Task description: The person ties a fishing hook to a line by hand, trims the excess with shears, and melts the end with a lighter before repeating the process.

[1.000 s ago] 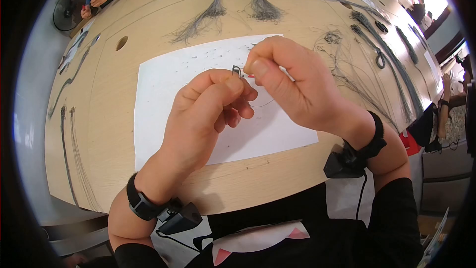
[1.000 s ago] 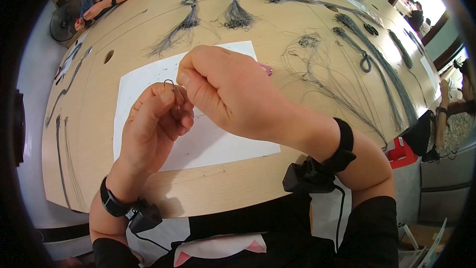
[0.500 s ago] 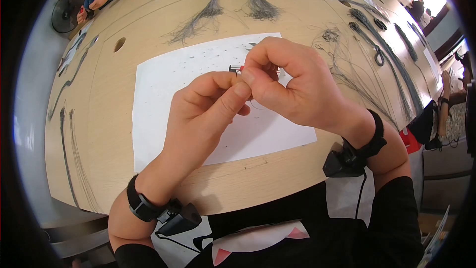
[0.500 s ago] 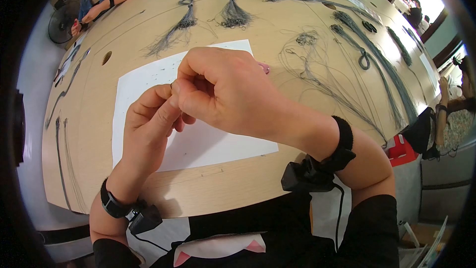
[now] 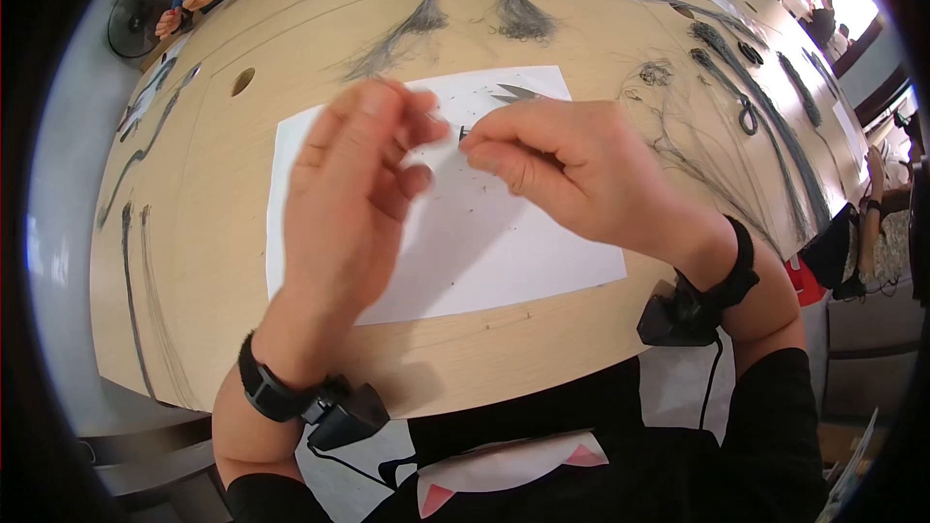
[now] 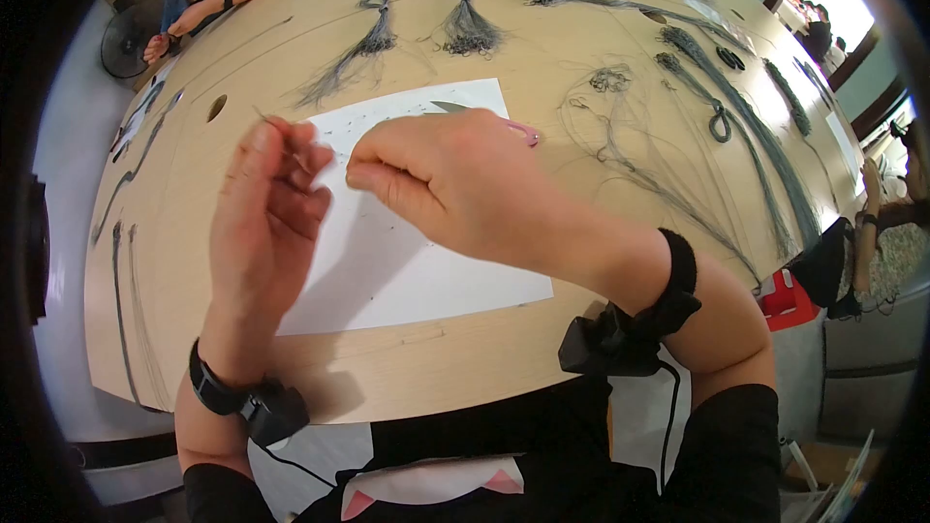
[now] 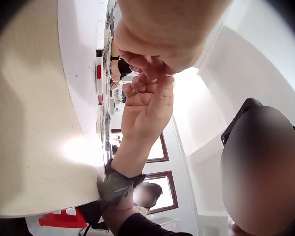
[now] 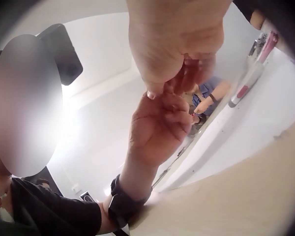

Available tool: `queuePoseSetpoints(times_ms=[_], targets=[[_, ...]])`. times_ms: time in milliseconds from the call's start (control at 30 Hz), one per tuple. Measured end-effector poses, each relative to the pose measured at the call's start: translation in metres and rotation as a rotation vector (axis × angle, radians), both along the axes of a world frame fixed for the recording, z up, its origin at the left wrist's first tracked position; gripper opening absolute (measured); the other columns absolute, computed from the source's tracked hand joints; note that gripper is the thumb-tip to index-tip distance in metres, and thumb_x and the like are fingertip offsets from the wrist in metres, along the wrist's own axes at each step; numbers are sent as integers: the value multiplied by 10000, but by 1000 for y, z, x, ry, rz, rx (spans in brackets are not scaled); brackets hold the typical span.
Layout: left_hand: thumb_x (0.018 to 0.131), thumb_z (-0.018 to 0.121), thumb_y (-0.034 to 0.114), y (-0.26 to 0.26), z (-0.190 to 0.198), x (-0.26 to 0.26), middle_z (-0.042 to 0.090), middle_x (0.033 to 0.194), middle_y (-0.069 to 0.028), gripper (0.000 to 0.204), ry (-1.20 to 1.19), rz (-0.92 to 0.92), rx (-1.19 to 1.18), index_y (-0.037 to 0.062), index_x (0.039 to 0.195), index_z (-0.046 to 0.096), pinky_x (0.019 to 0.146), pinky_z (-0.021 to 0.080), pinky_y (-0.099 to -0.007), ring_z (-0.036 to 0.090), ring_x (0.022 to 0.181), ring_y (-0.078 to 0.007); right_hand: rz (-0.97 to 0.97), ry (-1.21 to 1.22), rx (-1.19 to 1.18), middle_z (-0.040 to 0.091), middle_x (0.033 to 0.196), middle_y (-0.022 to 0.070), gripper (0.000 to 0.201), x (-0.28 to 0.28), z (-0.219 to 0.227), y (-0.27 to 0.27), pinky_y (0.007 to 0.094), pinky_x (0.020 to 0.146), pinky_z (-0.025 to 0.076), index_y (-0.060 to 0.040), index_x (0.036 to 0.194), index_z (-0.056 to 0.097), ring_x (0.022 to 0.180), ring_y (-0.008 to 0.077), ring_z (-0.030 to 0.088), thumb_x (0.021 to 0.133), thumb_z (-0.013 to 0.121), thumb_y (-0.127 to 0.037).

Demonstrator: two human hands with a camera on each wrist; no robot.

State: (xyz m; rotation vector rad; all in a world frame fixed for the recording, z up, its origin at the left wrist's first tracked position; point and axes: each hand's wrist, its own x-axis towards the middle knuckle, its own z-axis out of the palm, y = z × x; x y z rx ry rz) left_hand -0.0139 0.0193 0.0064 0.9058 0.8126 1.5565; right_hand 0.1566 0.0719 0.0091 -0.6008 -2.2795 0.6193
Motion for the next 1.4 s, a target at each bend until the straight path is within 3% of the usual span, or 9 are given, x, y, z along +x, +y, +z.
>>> queuePoseSetpoints(times_ms=[133, 233, 300, 433, 567, 633, 733, 1167, 1400], targets=[[873, 433, 140, 19, 10, -32, 562, 947, -58, 145, -328, 146, 50, 25, 931, 498, 580, 449, -206, 549, 892, -164, -56, 190, 230, 553, 601, 71, 128, -1, -1, 12, 274, 502, 422, -36, 749, 587, 541, 205, 546, 750, 598, -163], [853, 430, 53, 32, 3, -84, 532, 871, -54, 116, -541, 3, 207, -17, 935, 473, 561, 442, -203, 535, 778, -123, -55, 134, -42, 573, 632, 72, 151, 10, 11, 11, 279, 526, 421, -40, 748, 603, 561, 205, 544, 751, 596, -191], [834, 425, 18, 37, 6, -110, 488, 796, -41, 121, -590, -24, 238, -23, 940, 464, 521, 421, -188, 487, 653, -102, 639, -49, -111, 604, 720, 73, 107, 17, 13, 13, 254, 576, 438, -4, 786, 603, 633, 178, 567, 759, 587, -106], [862, 410, 81, 32, 22, -129, 486, 714, -35, 126, -740, -73, 192, -24, 895, 469, 452, 392, -187, 453, 539, -90, 1218, -449, -754, 593, 739, 75, 112, 22, 26, -8, 284, 619, 435, -6, 776, 596, 669, 195, 562, 743, 593, -112], [889, 381, 143, 22, 22, -88, 436, 686, 4, 190, -281, -325, 29, 1, 976, 472, 388, 326, -177, 393, 443, -63, 10, -364, 50, 564, 719, 110, 132, 15, 8, 16, 344, 651, 420, -34, 788, 602, 738, 254, 540, 744, 535, -139], [879, 412, 185, 13, 22, -53, 412, 609, 18, 146, 48, -225, -140, 62, 920, 480, 295, 231, -149, 318, 330, -43, -262, -434, 255, 548, 723, 126, 154, 22, -5, 44, 371, 682, 417, -23, 826, 593, 761, 297, 532, 747, 511, -127], [823, 512, 150, -1, 21, -10, 533, 581, -23, 108, 495, -102, -162, 46, 799, 530, 312, 256, -142, 358, 347, -24, -348, -396, 261, 553, 769, 144, 171, 29, -10, 58, 367, 697, 419, 2, 814, 586, 792, 303, 529, 743, 521, -140], [806, 559, 151, -7, 13, 1, 590, 713, -54, 102, 254, -156, -164, 58, 845, 552, 427, 400, -160, 521, 497, -78, -290, -357, -37, 521, 741, 101, 187, 22, -20, 63, 274, 628, 410, 9, 878, 509, 683, 164, 508, 746, 550, -117], [826, 525, 167, -6, 9, -2, 571, 797, -66, 129, 90, -162, -169, 50, 877, 549, 559, 444, -210, 538, 618, -109, -99, 246, -37, 520, 679, 111, 193, 3, 9, 8, 299, 519, 399, 10, 872, 519, 547, 226, 492, 825, 498, -176]])
